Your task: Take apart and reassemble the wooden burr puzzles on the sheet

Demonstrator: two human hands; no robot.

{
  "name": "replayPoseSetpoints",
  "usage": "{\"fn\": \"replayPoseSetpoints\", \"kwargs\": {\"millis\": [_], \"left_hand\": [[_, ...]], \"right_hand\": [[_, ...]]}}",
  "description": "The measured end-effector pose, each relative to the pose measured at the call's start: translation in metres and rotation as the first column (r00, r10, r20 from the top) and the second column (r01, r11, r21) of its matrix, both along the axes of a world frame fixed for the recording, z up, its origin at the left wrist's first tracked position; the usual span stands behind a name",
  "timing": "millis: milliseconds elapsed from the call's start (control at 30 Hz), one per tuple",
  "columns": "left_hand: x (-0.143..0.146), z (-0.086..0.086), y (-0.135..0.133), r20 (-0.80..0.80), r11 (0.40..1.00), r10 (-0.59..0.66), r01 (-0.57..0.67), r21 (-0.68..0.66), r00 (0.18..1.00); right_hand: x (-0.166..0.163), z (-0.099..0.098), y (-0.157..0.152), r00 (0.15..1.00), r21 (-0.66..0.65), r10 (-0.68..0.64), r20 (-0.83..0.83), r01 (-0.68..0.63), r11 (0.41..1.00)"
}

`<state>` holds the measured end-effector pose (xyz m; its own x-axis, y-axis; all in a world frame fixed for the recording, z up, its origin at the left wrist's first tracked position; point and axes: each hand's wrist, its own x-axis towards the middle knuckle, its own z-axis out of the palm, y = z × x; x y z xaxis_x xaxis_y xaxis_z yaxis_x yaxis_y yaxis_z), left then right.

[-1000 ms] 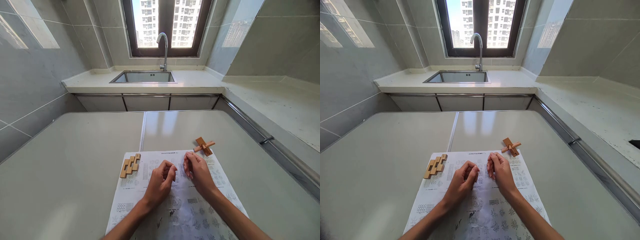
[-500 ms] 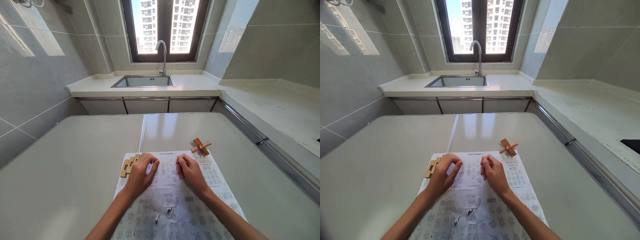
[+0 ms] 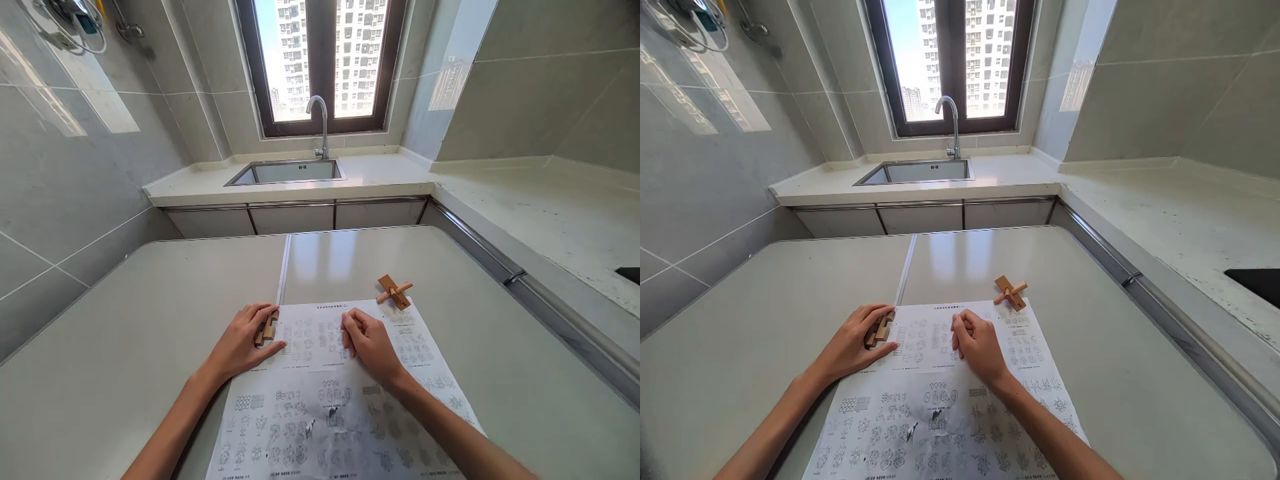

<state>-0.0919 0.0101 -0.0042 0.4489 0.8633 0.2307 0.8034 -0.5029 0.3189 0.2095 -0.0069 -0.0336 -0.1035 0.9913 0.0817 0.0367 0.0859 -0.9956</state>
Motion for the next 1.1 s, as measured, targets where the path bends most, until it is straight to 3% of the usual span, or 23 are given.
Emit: {"fn": "replayPoseSetpoints", "kwargs": {"millis": [233,433,533,733,900,1100], "left_hand": [[-0.002,-0.002,0.008,-0.002,0.995,0.015,-0.015,0.103,1.000],[0.043,0.005,-0.003,0.062,0.977,-0.099,0.085,0.197,0.993],[0.077,0.006,-0.004,0.060,0.969,-0.196,0.184,0.162,0.979],[0.118,-0.008,0.005,0.007,0.967,-0.227,0.225,0.122,0.974],[0.128,-0.014,0.008,-0.031,0.977,-0.197,0.199,0.079,0.980],[0.116,-0.006,0.014,0.041,0.972,-0.236,0.237,-0.003,0.971]], "right_hand": [[0.000,-0.002,0.001,1.000,0.002,0.012,0.011,-0.012,1.000],[0.000,0.000,0.003,1.000,0.005,0.005,-0.008,-0.005,1.000],[0.002,0.003,0.005,1.000,0.017,-0.014,-0.008,0.014,1.000],[0.007,0.004,0.011,0.998,0.058,-0.051,0.034,0.049,0.997],[0.009,0.002,0.012,0.993,0.096,-0.059,0.101,0.050,0.994],[0.009,0.003,0.010,0.971,0.160,-0.073,0.226,0.037,0.986]]}}
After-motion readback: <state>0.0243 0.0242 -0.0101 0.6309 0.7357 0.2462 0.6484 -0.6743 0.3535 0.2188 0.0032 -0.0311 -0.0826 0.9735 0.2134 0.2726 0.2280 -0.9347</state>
